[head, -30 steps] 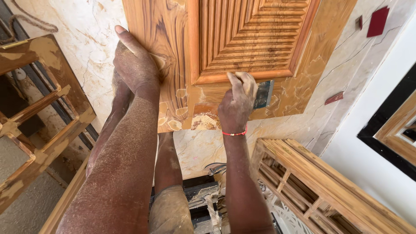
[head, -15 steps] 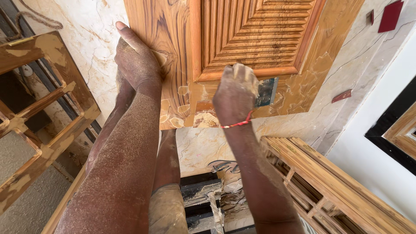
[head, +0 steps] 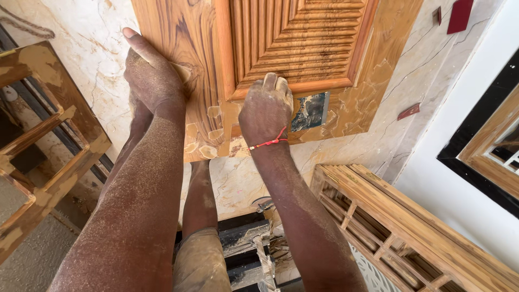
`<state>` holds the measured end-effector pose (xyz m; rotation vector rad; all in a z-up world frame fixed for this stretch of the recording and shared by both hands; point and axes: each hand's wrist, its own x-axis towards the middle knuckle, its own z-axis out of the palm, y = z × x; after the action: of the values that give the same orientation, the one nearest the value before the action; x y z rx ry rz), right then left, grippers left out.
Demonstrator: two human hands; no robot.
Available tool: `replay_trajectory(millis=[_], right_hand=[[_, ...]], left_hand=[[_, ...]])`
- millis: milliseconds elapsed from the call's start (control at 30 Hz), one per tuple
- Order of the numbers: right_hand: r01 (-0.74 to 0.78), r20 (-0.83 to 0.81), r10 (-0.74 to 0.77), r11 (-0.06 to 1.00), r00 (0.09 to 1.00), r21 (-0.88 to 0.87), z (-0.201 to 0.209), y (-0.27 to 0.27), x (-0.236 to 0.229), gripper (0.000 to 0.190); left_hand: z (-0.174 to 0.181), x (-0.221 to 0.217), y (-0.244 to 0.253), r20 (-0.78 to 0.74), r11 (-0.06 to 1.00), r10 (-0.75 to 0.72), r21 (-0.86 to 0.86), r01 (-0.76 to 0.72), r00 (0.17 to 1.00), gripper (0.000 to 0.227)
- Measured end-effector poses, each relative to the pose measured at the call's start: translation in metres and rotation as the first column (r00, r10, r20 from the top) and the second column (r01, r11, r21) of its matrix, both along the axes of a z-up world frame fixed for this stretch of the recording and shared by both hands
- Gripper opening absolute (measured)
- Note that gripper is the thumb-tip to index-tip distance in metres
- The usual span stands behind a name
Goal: The person sands a wooden door panel using a sanding block and sandpaper. They work on the grooved center and the flat frame, switching between tools to smooth the surface.
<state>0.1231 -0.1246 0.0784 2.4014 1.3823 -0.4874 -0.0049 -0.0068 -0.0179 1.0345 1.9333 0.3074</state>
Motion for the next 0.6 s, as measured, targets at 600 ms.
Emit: replay_trajectory(millis=[600], right_hand=[[0.298,-0.381,-0.138,0.866,0.914,0.401,-0.009,-0.062,0.054,0.031]], left_hand=[[0.014,0.006,0.004,-0.001,1.000,0.012,-0.022,-0.012,1.000,0.099]])
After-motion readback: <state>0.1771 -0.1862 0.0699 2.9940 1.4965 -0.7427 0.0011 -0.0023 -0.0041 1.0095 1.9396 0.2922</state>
